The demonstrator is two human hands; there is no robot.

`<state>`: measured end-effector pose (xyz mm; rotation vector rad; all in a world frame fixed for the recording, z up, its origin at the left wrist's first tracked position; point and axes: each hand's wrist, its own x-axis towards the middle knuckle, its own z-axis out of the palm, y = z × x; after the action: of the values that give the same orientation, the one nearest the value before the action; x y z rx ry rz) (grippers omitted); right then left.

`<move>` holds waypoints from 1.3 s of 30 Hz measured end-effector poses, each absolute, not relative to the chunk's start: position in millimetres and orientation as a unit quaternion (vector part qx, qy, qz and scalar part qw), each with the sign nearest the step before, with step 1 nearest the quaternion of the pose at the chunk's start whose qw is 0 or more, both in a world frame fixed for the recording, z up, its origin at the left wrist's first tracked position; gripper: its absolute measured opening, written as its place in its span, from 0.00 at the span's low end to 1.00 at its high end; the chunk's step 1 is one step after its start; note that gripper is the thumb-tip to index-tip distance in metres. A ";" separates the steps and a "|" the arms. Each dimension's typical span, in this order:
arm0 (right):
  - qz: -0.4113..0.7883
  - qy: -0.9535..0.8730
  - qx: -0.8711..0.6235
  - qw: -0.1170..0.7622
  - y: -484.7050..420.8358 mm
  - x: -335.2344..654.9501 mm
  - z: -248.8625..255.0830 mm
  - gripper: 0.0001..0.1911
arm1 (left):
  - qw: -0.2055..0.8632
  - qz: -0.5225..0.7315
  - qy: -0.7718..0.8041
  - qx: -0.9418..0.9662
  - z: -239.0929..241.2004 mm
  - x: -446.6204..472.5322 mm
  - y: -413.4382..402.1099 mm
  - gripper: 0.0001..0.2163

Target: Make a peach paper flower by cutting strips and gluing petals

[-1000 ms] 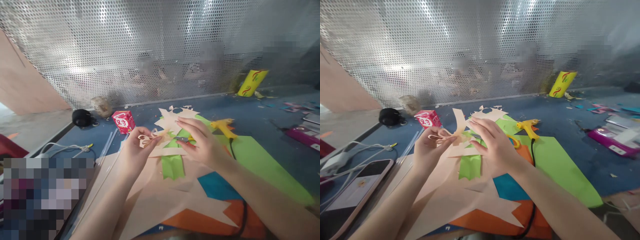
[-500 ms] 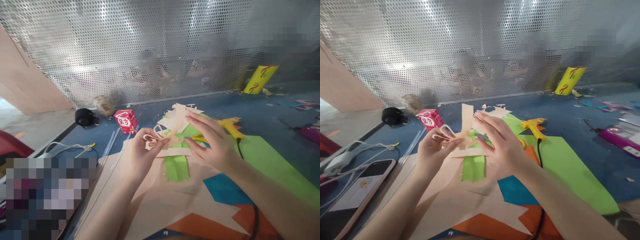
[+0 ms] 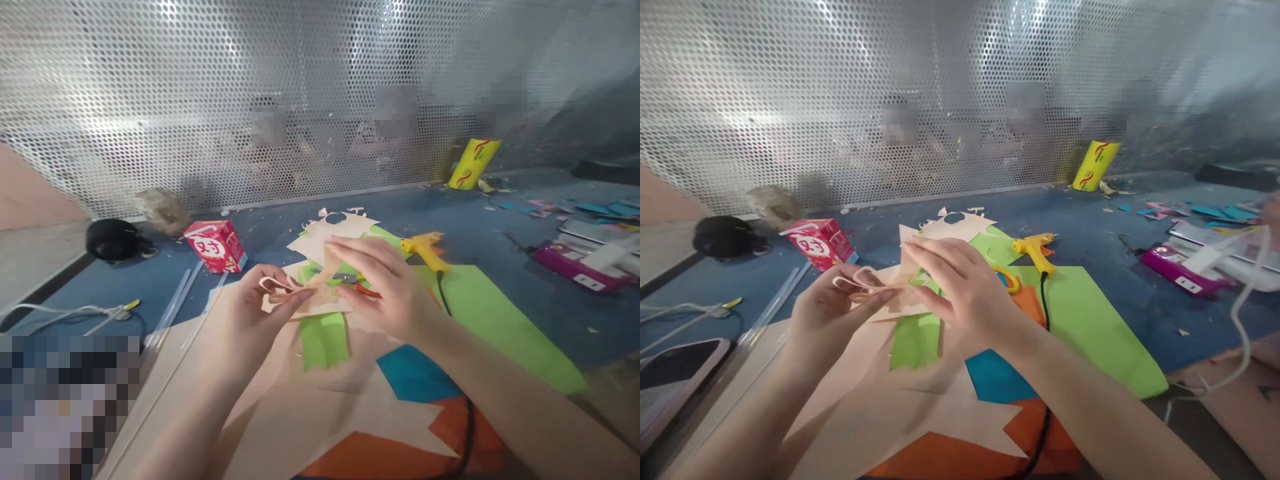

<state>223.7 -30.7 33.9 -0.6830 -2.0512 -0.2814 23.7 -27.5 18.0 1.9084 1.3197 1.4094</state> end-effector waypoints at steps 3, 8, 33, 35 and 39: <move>-0.109 -0.841 -0.259 0.462 -31.1 222.1 33.8 0.20 | 0.062 0.495 0.428 0.753 20.6 20.1 -30.6 0.05; -0.091 -0.841 -0.231 0.481 -34.3 219.6 33.8 0.16 | -0.200 0.455 0.261 0.827 29.4 11.9 -34.6 0.10; -0.080 -0.877 -0.219 0.421 -48.7 228.2 44.5 0.12 | -0.238 0.412 0.244 0.846 42.6 6.0 -61.3 0.09; -0.081 -0.878 -0.213 0.420 -48.6 228.5 44.1 0.12 | -0.239 0.407 0.241 0.848 42.4 5.9 -60.6 0.09; -0.067 -0.885 -0.207 0.412 -47.8 228.8 42.3 0.13 | -0.239 0.400 0.245 0.850 42.6 5.3 -58.9 0.09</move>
<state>228.8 -47.8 42.3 -0.5217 -2.2253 -0.1673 5.3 -58.9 42.6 3.1730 0.9149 1.4944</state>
